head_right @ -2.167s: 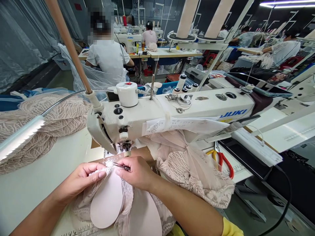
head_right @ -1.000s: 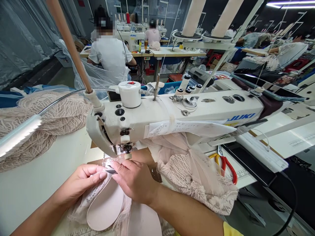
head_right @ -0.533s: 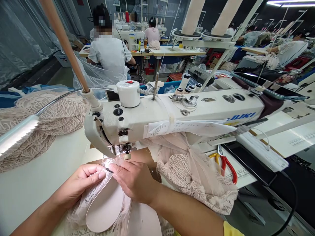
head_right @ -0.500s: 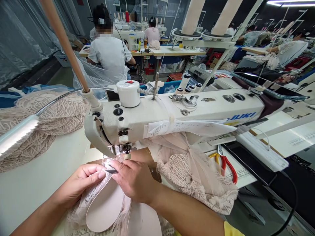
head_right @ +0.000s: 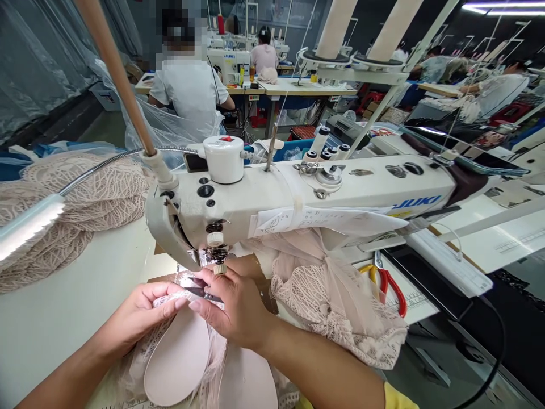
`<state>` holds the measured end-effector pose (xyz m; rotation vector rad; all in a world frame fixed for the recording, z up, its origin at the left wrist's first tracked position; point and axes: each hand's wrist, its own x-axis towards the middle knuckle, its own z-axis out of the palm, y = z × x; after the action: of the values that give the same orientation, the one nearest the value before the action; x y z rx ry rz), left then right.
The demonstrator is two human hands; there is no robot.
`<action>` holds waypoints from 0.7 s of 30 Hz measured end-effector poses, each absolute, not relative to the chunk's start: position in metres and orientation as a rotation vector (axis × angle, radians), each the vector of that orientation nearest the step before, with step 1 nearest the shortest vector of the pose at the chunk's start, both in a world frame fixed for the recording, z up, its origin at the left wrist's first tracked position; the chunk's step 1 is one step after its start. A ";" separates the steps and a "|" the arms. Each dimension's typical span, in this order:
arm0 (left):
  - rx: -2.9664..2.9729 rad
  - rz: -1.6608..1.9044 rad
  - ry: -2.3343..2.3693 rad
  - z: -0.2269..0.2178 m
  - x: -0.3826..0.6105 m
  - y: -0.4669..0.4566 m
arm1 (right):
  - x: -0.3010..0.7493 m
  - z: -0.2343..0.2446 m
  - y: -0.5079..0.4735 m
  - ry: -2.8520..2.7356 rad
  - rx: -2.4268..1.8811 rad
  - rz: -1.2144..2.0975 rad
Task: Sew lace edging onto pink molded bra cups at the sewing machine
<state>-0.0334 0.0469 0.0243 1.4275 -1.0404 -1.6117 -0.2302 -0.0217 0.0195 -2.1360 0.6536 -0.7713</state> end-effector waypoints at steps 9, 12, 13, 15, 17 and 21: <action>1.483 -1.522 -0.939 0.024 -0.031 0.048 | -0.230 0.017 -0.021 0.668 -2.473 -0.866; 1.465 -1.517 -0.934 0.023 -0.031 0.049 | -0.230 0.016 -0.021 0.676 -2.496 -0.874; 1.465 -1.518 -0.933 0.023 -0.031 0.049 | -0.230 0.016 -0.022 0.677 -2.502 -0.870; 1.468 -1.524 -0.931 0.022 -0.031 0.049 | -0.230 0.017 -0.022 0.680 -2.511 -0.868; 1.465 -1.529 -0.934 0.023 -0.031 0.049 | -0.231 0.017 -0.022 0.681 -2.513 -0.887; 1.467 -1.524 -0.927 0.024 -0.032 0.048 | -0.230 0.016 -0.021 0.693 -2.511 -0.901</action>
<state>-0.0319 0.0479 0.0243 1.4666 -0.9270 -1.5237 -0.2300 -0.0212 0.0163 -2.5111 0.6930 -0.9011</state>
